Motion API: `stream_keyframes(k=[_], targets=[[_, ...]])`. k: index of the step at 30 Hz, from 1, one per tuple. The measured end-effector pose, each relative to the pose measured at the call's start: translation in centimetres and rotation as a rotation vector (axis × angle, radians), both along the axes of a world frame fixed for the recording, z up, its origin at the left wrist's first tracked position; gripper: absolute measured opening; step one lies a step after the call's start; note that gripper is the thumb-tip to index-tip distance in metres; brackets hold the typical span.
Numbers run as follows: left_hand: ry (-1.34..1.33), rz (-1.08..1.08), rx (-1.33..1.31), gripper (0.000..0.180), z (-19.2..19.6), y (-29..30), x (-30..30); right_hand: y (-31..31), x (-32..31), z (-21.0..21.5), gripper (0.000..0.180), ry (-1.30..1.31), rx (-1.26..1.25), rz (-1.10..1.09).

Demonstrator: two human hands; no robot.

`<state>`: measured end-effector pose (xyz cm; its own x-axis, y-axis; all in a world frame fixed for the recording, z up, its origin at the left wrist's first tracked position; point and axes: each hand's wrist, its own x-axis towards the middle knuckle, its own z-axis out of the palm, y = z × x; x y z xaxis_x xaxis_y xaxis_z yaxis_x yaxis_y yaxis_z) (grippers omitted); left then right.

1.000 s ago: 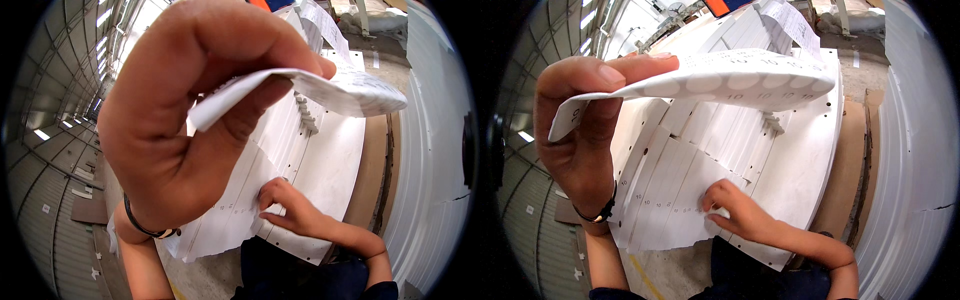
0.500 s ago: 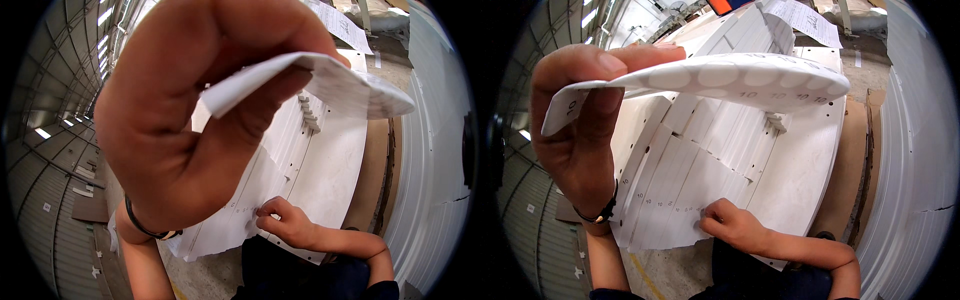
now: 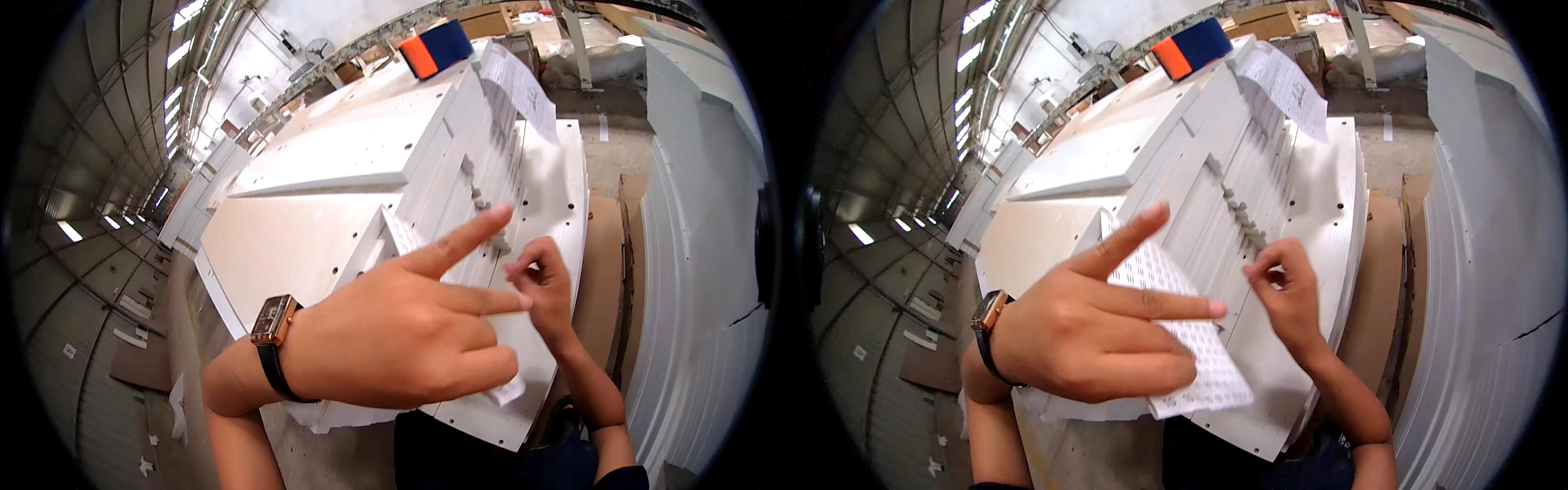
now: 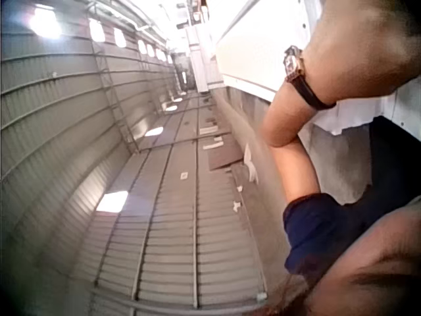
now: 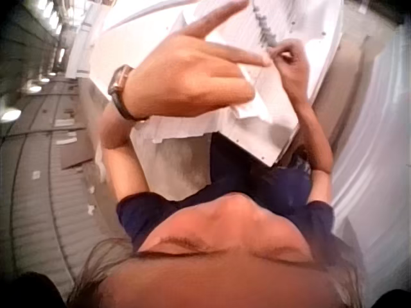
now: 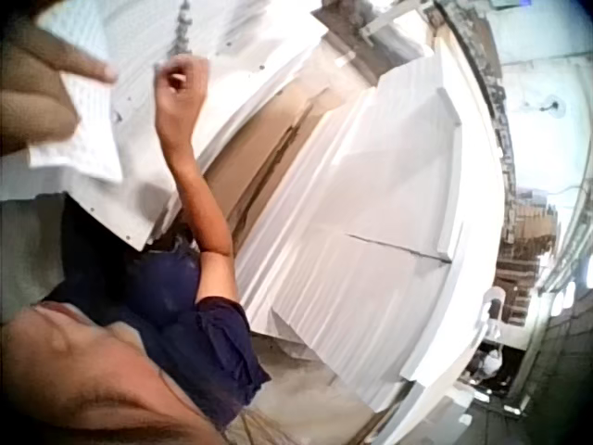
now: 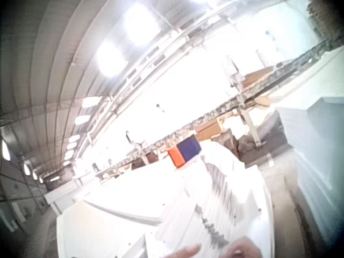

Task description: The person peels small circular labels from a sheet and applies them individually to specific locations on a stack of white wooden furniture panels.

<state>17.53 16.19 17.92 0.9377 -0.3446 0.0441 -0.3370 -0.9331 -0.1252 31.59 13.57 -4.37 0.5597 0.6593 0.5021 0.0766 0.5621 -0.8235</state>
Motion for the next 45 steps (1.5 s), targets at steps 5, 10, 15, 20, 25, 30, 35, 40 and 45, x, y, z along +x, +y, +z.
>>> stream_keyframes(k=[5, 10, 15, 20, 25, 30, 35, 40, 45], targets=[[0.151, -0.077, -0.281, 0.017, 0.7, 0.0, -0.1, -2.4, 1.2, 4.1, 0.012, 0.332, 0.172, 0.217], [0.248, -0.118, -0.340, 0.011, 0.5, 0.3, 0.2, -2.4, -1.4, 7.3, 0.029, 0.354, 0.148, 0.696], [0.318, -0.136, -0.436, 0.006, 0.2, 0.6, 0.7, -1.7, -2.6, 8.1, 0.022, 0.444, 0.198, 0.882], [0.289, -0.052, -0.398, 0.005, 0.6, 0.2, 0.7, -2.4, -2.7, 7.8, 0.013, 0.513, 0.189, 0.924], [-0.079, 0.355, -0.415, 0.013, 0.9, 0.3, 0.3, -4.3, 0.5, 6.6, 0.018, 0.518, 0.226, 0.473], [0.001, 0.520, -0.484, 0.016, 0.5, 0.6, 0.5, -7.3, 2.0, 8.3, 0.021, 0.182, 0.425, 0.171], [0.114, 0.531, -0.434, 0.016, 0.2, 0.9, 0.5, -8.1, 0.7, 10.1, 0.041, -0.403, 0.177, -0.092], [0.166, 0.544, -0.442, 0.016, 0.0, 1.3, 0.8, -7.2, 0.2, 9.9, 0.044, -0.370, 0.032, -0.026], [0.075, 0.727, -0.460, 0.015, 0.5, 1.2, 0.8, -7.0, 0.5, 9.3, 0.046, -0.388, 0.010, -0.037]])
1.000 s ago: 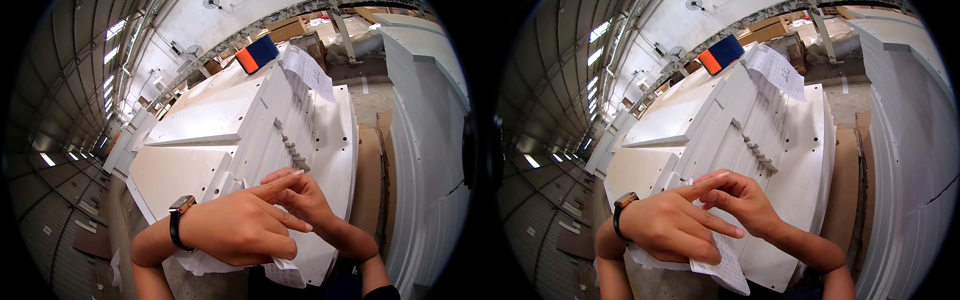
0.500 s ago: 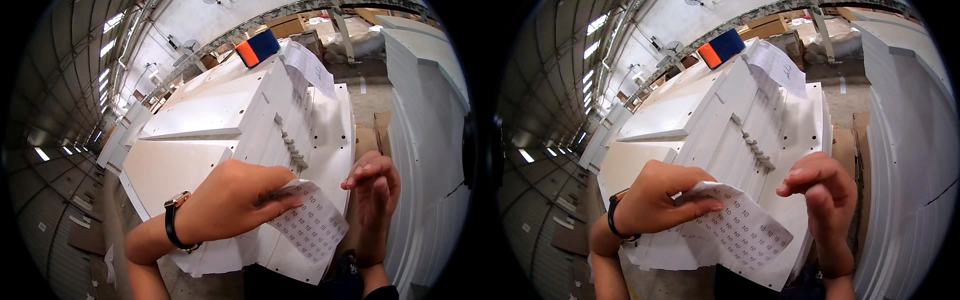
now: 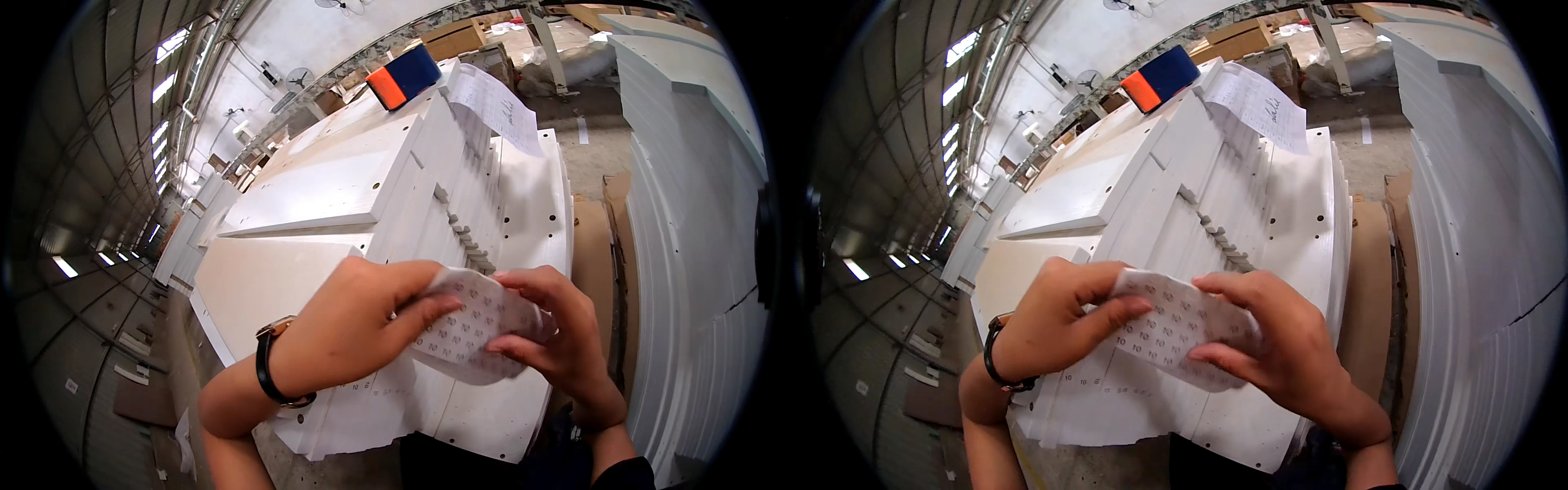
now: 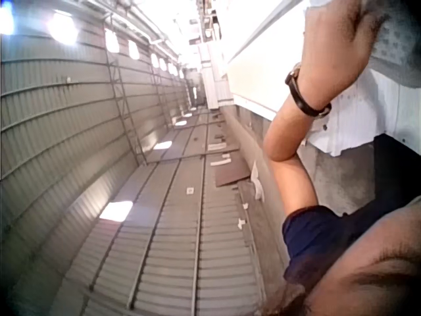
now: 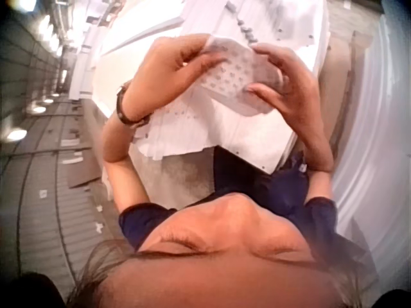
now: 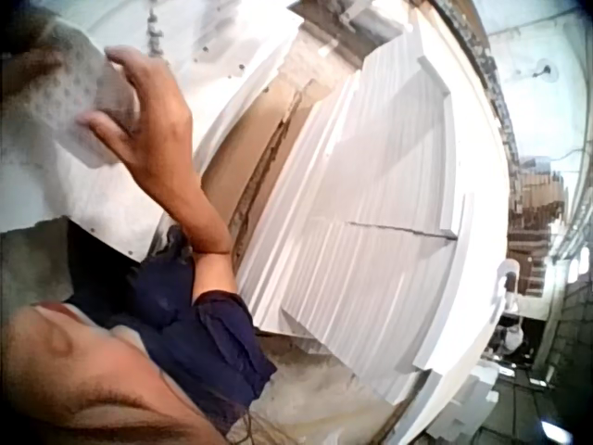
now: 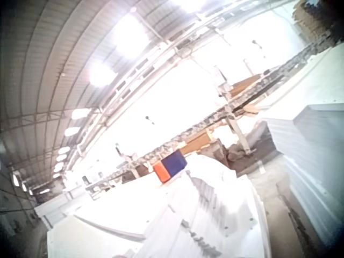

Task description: The person peels small circular labels from a sheet and applies them individually to specific locations on a stack of white wooden furniture panels.

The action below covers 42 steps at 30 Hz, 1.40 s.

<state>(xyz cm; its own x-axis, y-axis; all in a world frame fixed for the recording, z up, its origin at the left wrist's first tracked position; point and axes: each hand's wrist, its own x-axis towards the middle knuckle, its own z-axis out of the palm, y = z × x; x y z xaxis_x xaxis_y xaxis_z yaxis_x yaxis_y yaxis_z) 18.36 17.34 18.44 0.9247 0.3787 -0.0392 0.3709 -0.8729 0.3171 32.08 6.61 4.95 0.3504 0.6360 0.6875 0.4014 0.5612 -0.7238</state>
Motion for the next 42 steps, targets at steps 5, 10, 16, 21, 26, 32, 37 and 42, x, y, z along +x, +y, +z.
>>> stream_keyframes(k=[5, 10, 16, 21, 26, 32, 37, 42], targets=[[-0.215, -0.025, -0.129, 0.012, -0.8, 1.0, -0.3, 0.4, 0.3, -0.7, 0.045, 0.144, -0.108, 0.028], [-0.198, 0.086, -0.257, 0.018, -0.4, 0.5, -0.1, 0.5, 0.5, -1.4, 0.041, 0.218, -0.079, 0.074], [-0.140, 0.127, -0.263, 0.022, -0.1, 0.2, 0.2, 0.0, -0.3, -0.2, 0.046, -0.286, -0.013, -0.485], [-0.170, 0.041, -0.190, 0.018, -1.2, 0.4, 0.0, -0.2, -1.4, 0.9, 0.047, -0.342, 0.063, -0.447], [-0.192, -0.065, -0.059, 0.011, -1.3, 0.3, -0.1, 1.5, -1.1, -1.0, 0.046, -0.251, 0.043, -0.373], [-0.094, 0.016, 0.004, 0.019, -0.7, 0.0, -0.2, 1.3, -0.9, -1.5, 0.045, -0.069, 0.092, -0.161], [-0.055, -0.059, 0.087, 0.022, -0.4, 0.2, -0.1, 0.9, -0.9, -1.2, 0.050, -0.079, 0.088, -0.136], [-0.142, -0.080, -0.227, 0.043, -1.0, 0.9, 0.2, 0.6, -1.1, -1.3, 0.054, -0.101, 0.055, -0.155]])
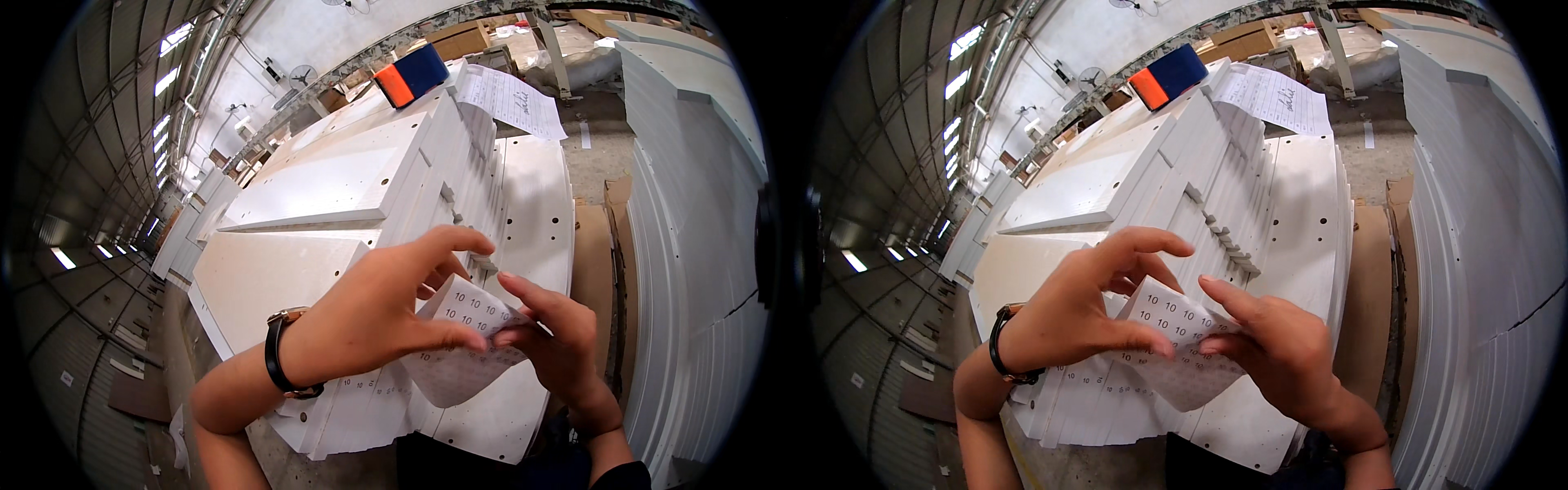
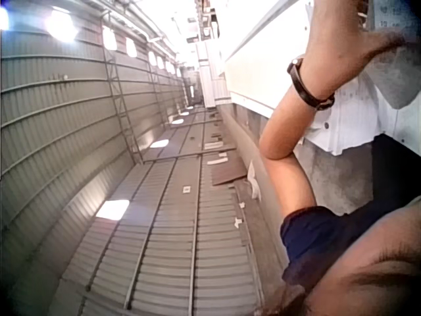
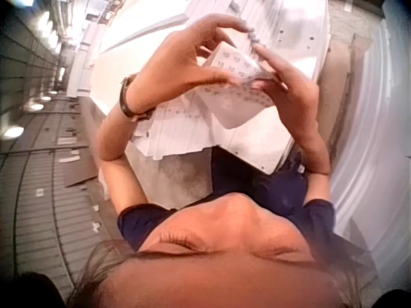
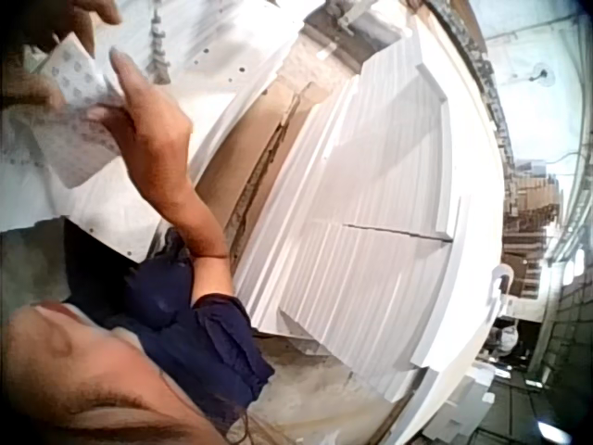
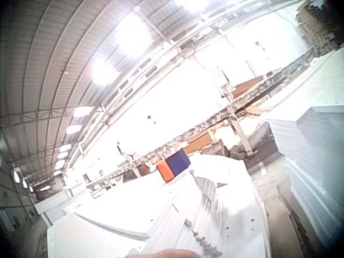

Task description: The person peels small circular labels from a sheet and applies them individually to specific locations on a stack of white wooden furniture panels.

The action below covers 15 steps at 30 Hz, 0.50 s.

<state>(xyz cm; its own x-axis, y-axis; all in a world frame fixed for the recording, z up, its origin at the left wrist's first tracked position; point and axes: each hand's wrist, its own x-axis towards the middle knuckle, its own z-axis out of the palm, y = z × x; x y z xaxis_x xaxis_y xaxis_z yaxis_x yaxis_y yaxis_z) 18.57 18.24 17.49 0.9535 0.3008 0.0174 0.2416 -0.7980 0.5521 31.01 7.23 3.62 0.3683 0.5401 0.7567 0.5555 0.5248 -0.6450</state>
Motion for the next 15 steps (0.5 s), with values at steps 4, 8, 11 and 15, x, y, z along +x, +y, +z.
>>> stream_keyframes(k=[4, 8, 11, 15], targets=[[-0.006, -0.164, 0.060, 0.062, -0.6, 0.3, 0.2, 0.8, -0.3, -0.4, 0.055, -0.068, 0.069, -0.055], [0.051, -0.039, 0.073, 0.048, 0.0, -0.2, 0.1, 0.5, -0.3, 0.0, 0.056, -0.163, 0.048, -0.031], [0.039, 0.070, 0.010, 0.032, 0.0, -0.3, 0.1, 0.7, -0.3, 0.0, 0.056, -0.169, 0.077, -0.042], [0.021, 0.074, -0.040, 0.014, 0.0, -0.5, -0.2, 0.8, -0.4, 0.2, 0.055, -0.146, 0.078, -0.015]])
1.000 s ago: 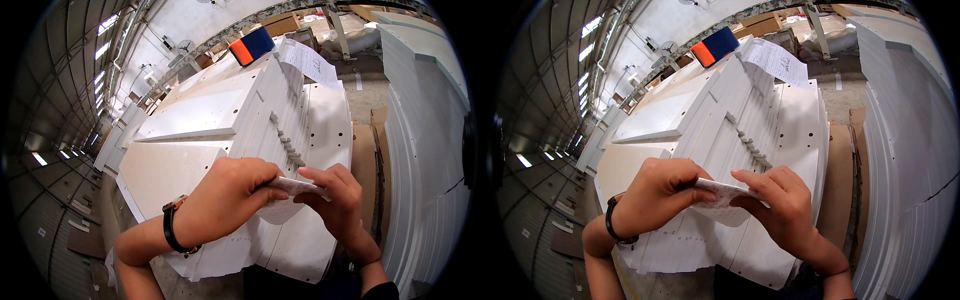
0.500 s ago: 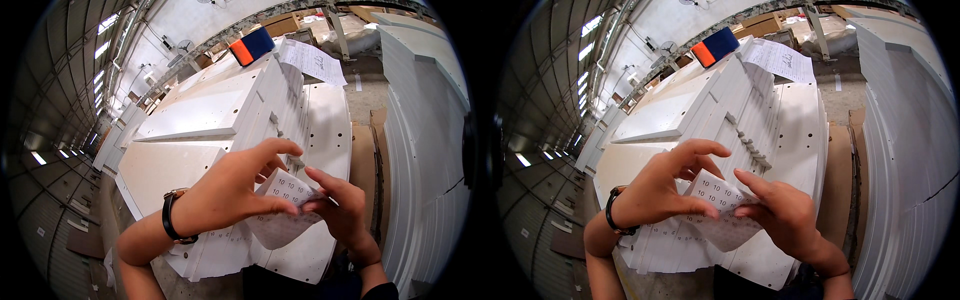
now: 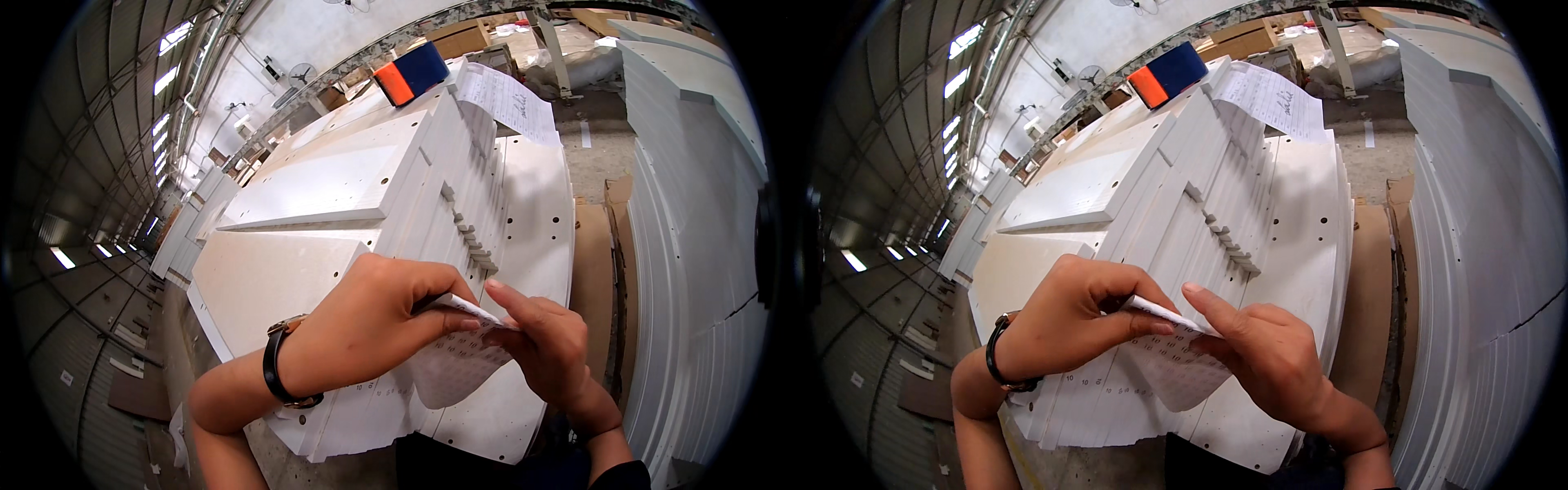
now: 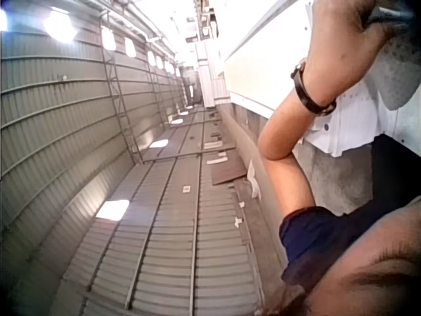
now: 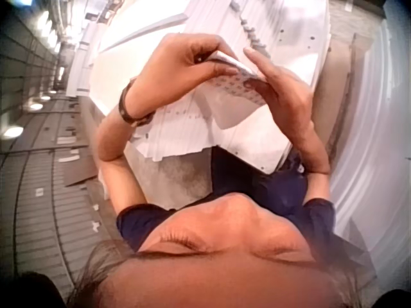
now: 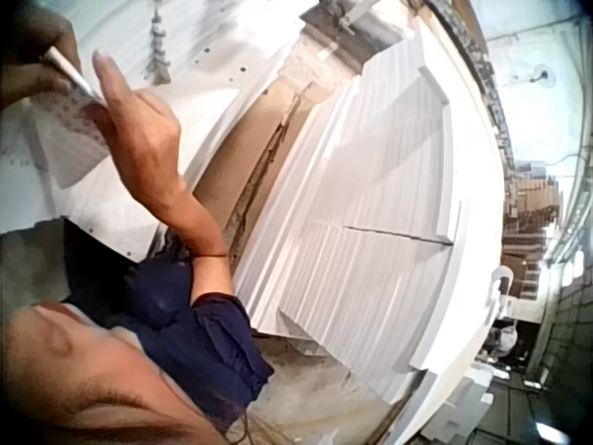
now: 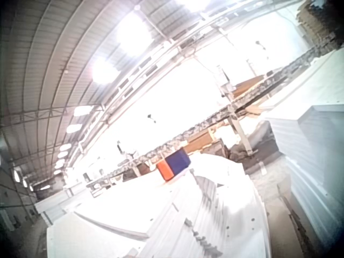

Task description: The person peels small circular labels from a sheet and applies them individually to specific locations on a stack of white wooden furniture panels.

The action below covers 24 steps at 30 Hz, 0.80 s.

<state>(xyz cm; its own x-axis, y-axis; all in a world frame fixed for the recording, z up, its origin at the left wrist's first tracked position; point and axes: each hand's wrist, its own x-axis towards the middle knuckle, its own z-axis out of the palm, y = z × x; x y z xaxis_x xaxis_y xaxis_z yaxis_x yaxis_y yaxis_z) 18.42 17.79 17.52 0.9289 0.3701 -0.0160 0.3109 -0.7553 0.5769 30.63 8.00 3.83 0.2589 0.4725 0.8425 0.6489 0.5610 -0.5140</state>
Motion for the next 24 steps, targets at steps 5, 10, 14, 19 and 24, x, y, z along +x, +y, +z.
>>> stream_keyframes(k=[5, 10, 14, 19, 24], targets=[[-0.010, -0.101, 0.148, 0.010, 0.2, -0.2, -0.3, -0.2, 0.2, -0.5, 0.046, -0.043, -0.044, 0.063], [0.066, -0.083, 0.114, 0.012, 0.3, 0.0, -0.3, -0.1, -0.3, 0.1, 0.038, 0.044, -0.043, 0.092], [0.144, -0.083, 0.011, 0.020, 0.4, 0.6, -0.4, -0.3, -0.3, -0.1, 0.032, 0.097, -0.148, 0.122], [0.160, -0.078, -0.130, 0.024, 0.0, 1.0, -0.6, 0.1, -0.3, -0.6, 0.029, 0.265, -0.178, 0.193], [0.212, -0.138, 0.096, 0.023, 0.2, 0.4, -0.1, 0.3, -0.1, 0.4, 0.033, 0.168, -0.062, -0.053]])
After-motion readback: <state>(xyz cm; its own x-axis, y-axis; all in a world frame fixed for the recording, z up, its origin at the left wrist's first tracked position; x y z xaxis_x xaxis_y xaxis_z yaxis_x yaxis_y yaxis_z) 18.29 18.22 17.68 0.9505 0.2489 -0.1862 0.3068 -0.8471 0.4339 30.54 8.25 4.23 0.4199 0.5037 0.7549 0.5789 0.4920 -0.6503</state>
